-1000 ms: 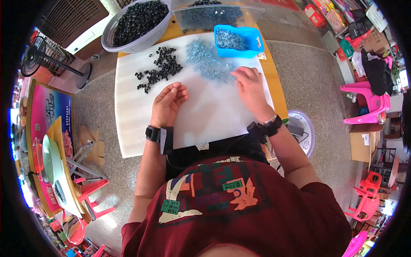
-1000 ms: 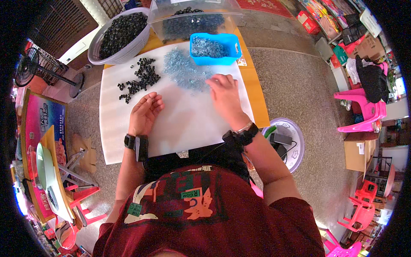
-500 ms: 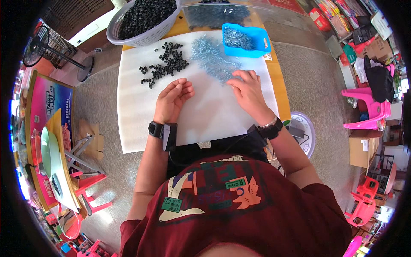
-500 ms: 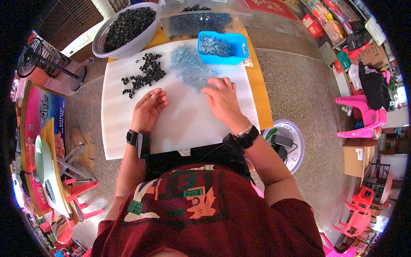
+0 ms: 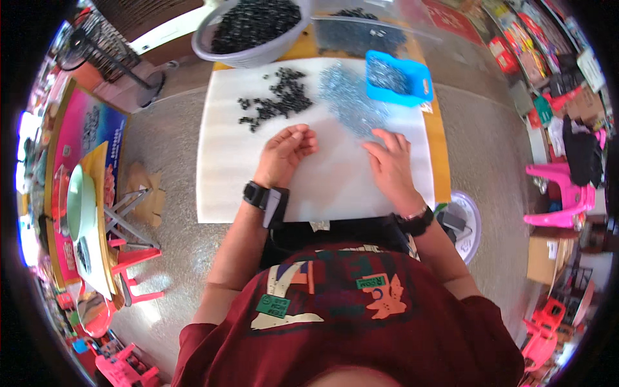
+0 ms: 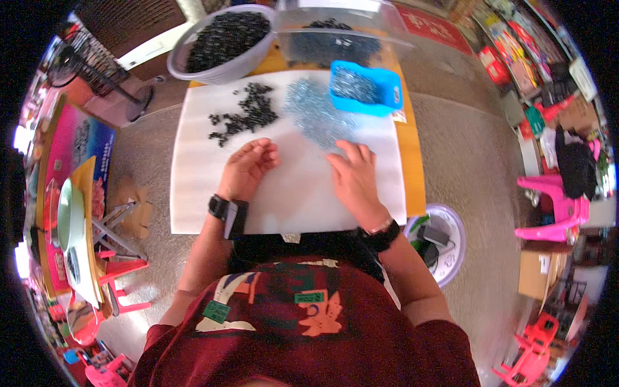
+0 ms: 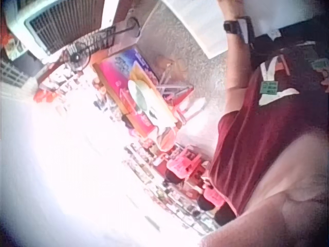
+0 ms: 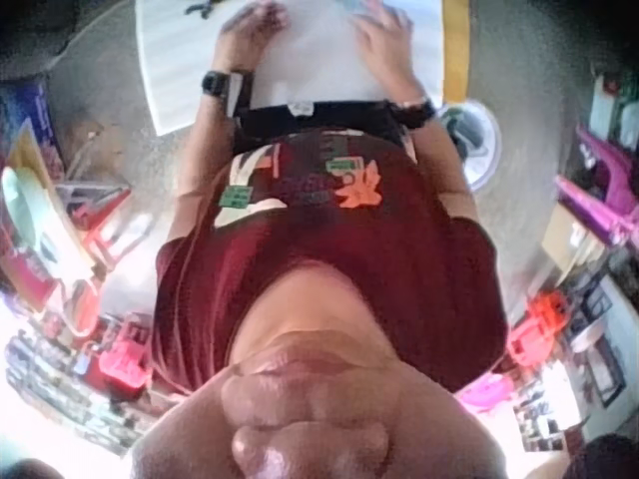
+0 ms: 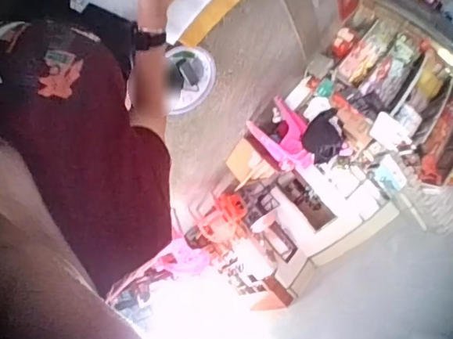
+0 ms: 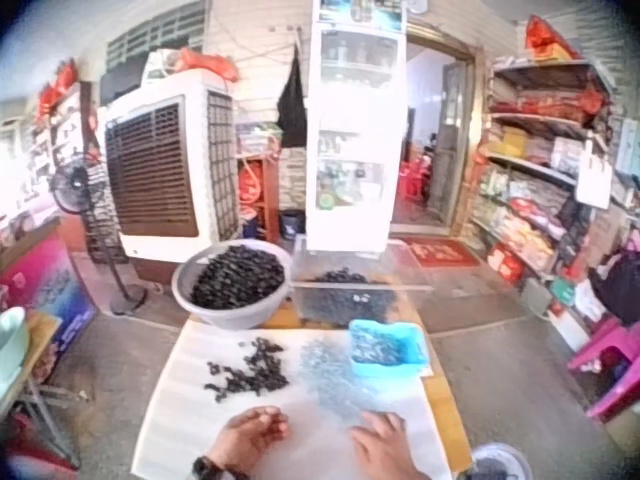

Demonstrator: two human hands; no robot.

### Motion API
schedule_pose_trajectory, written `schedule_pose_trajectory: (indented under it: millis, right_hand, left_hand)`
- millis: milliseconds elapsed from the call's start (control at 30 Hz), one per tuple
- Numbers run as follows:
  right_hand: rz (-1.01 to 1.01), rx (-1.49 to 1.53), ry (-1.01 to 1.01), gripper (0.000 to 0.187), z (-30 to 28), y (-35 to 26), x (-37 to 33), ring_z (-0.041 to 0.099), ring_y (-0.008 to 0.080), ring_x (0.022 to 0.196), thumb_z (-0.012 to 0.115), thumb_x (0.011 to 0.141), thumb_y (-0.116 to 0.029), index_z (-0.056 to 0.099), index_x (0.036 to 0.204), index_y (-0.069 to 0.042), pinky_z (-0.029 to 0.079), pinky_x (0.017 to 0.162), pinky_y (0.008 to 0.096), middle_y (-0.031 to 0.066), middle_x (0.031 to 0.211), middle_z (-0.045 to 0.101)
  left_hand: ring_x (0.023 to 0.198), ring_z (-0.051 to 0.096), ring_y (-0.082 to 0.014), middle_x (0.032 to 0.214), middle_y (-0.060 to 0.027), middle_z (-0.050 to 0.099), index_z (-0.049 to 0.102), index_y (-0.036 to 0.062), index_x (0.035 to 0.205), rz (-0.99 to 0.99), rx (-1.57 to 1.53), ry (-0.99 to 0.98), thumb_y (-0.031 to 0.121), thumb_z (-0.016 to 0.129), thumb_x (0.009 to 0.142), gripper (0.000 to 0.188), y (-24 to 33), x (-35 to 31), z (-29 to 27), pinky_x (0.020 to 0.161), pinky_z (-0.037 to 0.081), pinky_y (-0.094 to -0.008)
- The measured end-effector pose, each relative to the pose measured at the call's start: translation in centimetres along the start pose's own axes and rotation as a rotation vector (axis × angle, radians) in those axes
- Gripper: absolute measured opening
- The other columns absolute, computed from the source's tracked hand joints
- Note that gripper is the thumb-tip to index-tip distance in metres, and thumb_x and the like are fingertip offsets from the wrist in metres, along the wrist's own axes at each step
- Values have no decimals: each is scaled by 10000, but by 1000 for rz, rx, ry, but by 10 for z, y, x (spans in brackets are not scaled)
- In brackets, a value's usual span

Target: Assembling small metal or plastic pins into black plastic rings on a workshop table.

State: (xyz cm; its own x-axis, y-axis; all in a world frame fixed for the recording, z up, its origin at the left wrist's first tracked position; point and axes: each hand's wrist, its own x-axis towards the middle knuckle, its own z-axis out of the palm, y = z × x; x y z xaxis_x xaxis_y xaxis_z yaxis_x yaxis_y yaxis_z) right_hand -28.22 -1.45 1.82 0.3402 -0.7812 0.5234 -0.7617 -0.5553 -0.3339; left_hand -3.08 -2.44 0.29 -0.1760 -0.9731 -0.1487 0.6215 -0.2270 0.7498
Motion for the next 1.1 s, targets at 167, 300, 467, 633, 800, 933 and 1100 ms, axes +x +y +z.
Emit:
schedule_pose_trajectory:
  millis: [167, 300, 467, 633, 800, 933, 1100]
  right_hand:
    - [41, 17, -5, 179, -5, -7, 4, 479, 281, 983, 610, 742, -11, 629, 906, -79, 368, 824, 402, 77, 1064, 550]
    - [-13, 85, -21, 166, -4, -11, 19, 486, 290, 962, 602, 743, 3, 622, 895, -62, 387, 825, 402, 87, 1055, 547]
    - [-112, 189, -34, 154, -7, -28, 56, 495, 310, 938, 587, 750, 20, 617, 894, -27, 428, 836, 399, 112, 1023, 551]
    - [-165, 293, -129, 135, -3, -39, 83, 521, 317, 930, 578, 777, 6, 616, 905, -10, 450, 822, 394, 121, 1009, 564]
    - [-158, 344, -282, 122, 6, -46, 99, 560, 315, 911, 562, 825, -12, 616, 933, 7, 462, 792, 382, 140, 949, 593]
    - [-74, 438, -230, 149, 31, -43, 108, 550, 340, 953, 558, 829, -39, 603, 963, 7, 455, 833, 406, 163, 959, 599]
    - [-188, 309, -38, 248, 91, -33, 155, 528, 374, 971, 558, 832, -62, 555, 1066, 20, 435, 880, 430, 186, 1056, 574]
  left_hand:
    - [895, 620, -207, 1028, -127, 615, 538, -27, 1131, -55, -7, 40, 107, 486, 957, 226, 6, -5, 1, 826, 516, -349]
    - [868, 626, -200, 1025, -122, 614, 536, -26, 1134, -6, 66, 75, 126, 494, 958, 236, 23, -9, 4, 818, 519, -349]
    - [854, 632, -200, 1017, -109, 629, 551, -5, 1133, 126, 120, 104, 151, 507, 956, 240, 55, -4, 1, 811, 525, -348]
    - [836, 628, -187, 984, -98, 625, 547, 1, 1109, 243, 121, 200, 169, 512, 954, 230, 87, 9, -10, 778, 525, -322]
    - [813, 610, -151, 957, -80, 620, 559, -20, 1094, 288, 172, 323, 185, 543, 940, 257, 105, 23, -35, 770, 517, -291]
    - [917, 591, -166, 1005, -98, 616, 559, -43, 1145, 427, 533, 538, 171, 570, 911, 317, 96, 24, -50, 841, 483, -291]
    - [1208, 473, -301, 1335, -214, 452, 507, 1, 1243, 649, 1132, 585, 168, 565, 886, 399, 61, 32, -70, 1006, 380, -369]
